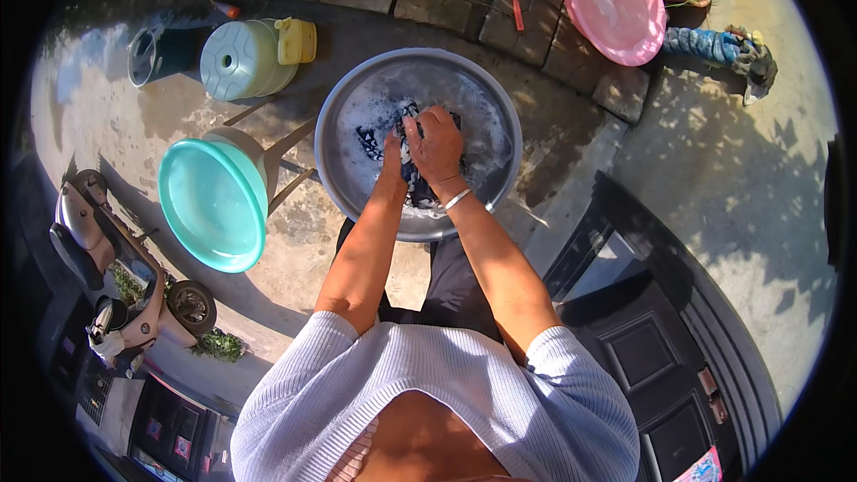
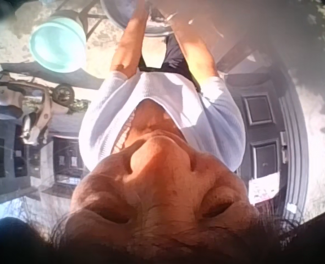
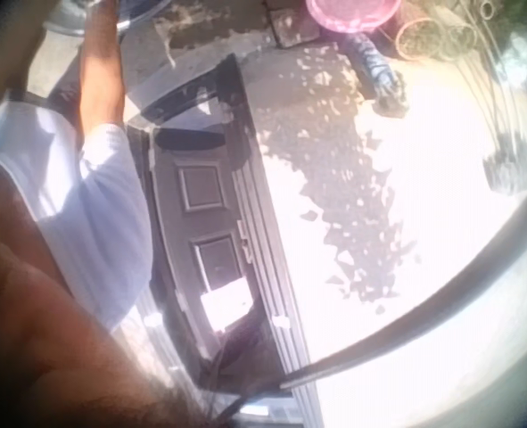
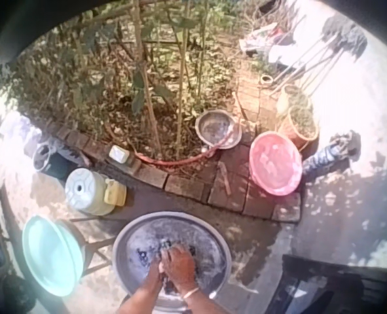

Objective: The person hangs a black garment on a blue hanger and places it on a drying rack. They then walk to a washing station, retrieve a patterned cloth from a plastic bag, and wash it by hand in a metal basin filled with soapy water. The person scrubs and rinses the cloth before transferring it to a pink basin.

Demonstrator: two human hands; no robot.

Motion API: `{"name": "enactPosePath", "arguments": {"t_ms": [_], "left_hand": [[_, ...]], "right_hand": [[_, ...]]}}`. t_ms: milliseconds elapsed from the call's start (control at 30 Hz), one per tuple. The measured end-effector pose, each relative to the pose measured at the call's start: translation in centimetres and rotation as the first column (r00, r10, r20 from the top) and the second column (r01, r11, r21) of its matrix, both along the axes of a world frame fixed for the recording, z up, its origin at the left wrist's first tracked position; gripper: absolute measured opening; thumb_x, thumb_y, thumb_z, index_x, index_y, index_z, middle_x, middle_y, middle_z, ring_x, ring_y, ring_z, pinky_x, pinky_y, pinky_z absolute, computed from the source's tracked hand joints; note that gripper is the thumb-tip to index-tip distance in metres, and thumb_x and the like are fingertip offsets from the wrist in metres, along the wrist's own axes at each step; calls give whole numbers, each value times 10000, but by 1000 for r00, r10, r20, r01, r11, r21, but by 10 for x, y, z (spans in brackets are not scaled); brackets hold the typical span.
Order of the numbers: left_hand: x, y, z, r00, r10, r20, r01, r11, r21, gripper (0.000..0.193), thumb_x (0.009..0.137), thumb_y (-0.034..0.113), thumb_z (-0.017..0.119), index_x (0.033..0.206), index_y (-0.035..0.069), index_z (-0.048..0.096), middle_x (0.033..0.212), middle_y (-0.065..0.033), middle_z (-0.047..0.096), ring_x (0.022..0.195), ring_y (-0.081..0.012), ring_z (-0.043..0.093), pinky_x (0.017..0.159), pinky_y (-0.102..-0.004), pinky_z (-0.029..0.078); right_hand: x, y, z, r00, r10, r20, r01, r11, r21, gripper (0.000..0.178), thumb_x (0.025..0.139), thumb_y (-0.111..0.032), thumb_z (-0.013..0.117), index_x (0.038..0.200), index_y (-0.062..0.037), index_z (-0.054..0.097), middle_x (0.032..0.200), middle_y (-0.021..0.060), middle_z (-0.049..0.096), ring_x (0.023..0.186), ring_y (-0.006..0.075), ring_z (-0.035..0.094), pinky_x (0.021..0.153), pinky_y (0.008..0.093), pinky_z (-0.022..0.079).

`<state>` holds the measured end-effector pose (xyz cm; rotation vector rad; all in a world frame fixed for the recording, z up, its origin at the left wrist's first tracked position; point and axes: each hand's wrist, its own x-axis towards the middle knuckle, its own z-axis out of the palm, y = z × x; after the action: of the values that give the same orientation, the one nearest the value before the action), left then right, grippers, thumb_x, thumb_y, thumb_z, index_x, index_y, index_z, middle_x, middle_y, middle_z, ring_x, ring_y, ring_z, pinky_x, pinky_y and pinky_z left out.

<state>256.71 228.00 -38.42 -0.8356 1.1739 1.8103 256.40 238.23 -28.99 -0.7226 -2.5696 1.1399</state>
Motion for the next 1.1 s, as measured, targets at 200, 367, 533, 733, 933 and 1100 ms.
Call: {"name": "enactPosePath", "arguments": {"t_ms": [200,367,533,733,933,1100], "left_hand": [[-13,9,42,959,-258,-116,213,929,-304,392,986,341,358,1235,83,516,1169,-101,554,1035,-185,533,901,-334,442],[-26,-11,81,878,-339,-338,262,931,-253,433,887,417,569,984,-3,607,885,-70,634,815,-147,555,696,-322,428],[-58,-20,97,411,-698,-587,49,659,-750,537,780,158,680,1251,32,454,1125,-218,578,974,-356,575,870,-391,439],[-13,-38,80,290,-854,-431,-110,418,-902,691,727,163,718,1327,56,394,1312,-271,385,1180,-429,379,999,-473,301],[39,-32,52,968,-64,-244,-40,916,-400,686,789,340,719,1327,77,385,1199,-159,511,1082,-256,506,893,-393,416],[3,-28,36,969,102,226,-97,995,-33,698,788,450,696,1259,6,434,1123,-111,588,930,-252,602,822,-376,491]], "right_hand": [[12,-3,-15,999,-27,-36,25,999,-48,193,813,-171,643,722,-25,556,778,105,568,716,311,570,615,378,467],[27,55,-43,991,26,130,-62,960,274,197,834,-242,626,833,-45,609,870,87,598,780,297,576,647,397,478],[40,33,-15,869,-130,477,-82,914,398,525,810,-342,655,1266,-170,458,1275,149,410,1097,372,438,765,488,441],[36,23,-59,692,67,719,-328,916,230,595,762,-430,674,1287,-265,446,1344,182,392,1148,462,391,845,615,379],[41,-6,-73,936,-119,330,51,977,207,566,695,-264,748,1174,-72,516,1122,242,507,1023,427,501,909,477,409],[55,-44,-33,996,-3,93,23,976,-217,497,680,-244,750,1050,-20,505,949,224,512,840,416,527,703,457,447]]}}
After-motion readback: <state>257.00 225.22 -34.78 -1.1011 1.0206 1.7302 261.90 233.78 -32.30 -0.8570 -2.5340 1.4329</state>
